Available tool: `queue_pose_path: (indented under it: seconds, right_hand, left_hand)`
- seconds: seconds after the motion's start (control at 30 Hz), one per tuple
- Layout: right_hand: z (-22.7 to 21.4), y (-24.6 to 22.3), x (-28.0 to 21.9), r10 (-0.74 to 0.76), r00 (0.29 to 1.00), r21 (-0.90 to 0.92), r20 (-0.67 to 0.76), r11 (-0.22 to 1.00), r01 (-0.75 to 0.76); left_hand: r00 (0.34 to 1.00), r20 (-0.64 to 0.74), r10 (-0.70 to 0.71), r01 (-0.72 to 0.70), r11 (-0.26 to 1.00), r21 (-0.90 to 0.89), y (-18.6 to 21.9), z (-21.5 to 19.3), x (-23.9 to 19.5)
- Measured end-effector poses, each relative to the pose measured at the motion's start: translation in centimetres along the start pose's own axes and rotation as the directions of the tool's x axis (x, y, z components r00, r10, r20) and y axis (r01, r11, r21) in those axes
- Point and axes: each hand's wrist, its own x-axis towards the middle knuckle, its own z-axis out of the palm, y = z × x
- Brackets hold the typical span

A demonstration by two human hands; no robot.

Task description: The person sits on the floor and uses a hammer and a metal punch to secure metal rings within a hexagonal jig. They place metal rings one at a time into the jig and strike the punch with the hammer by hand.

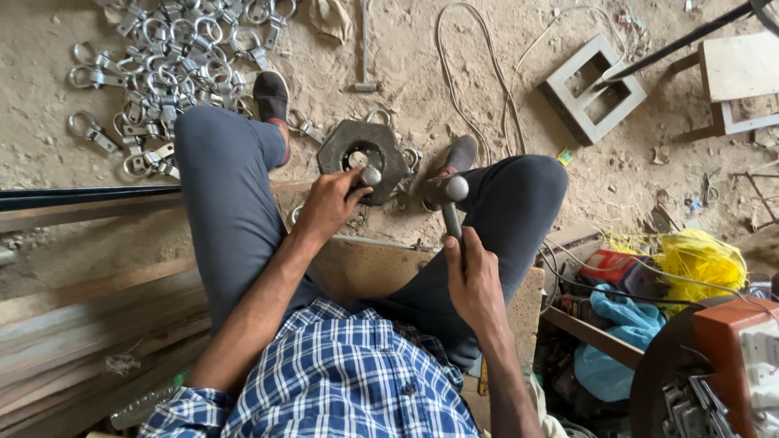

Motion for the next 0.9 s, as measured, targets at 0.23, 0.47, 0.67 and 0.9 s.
queue_pose_path:
  seconds: [0.23, 0.47, 0.67, 0.9]
  right_hand:
    - [-1.6, -5.8, -0.7, -0.188, 0.952, 0.185, -0.242, 0.954, 0.236]
    - [4.0, -4.4, 2.1, -0.305, 0.951, -0.147, 0.049, 0.94, 0.309]
    - [1.0, -6.5, 2.6, -0.153, 0.988, 0.094, -0.028, 0.983, 0.155]
    - [3.3, -5.1, 1.5, -0.351, 0.928, 0.042, -0.126, 0.933, 0.358]
  left_hand:
    - [0.979, -0.103, 0.175, -0.181, 0.982, -0.057, -0.5, 0.0, -0.2]
    - [0.972, -0.133, 0.192, -0.2, 0.979, -0.05, 0.9, -1.0, -0.6]
    - [0.978, -0.156, 0.137, -0.157, 0.98, -0.122, -0.3, -0.2, -0.2]
    - [0.955, -0.166, 0.245, -0.226, 0.966, 0.125, -1.4, 0.1, 0.1]
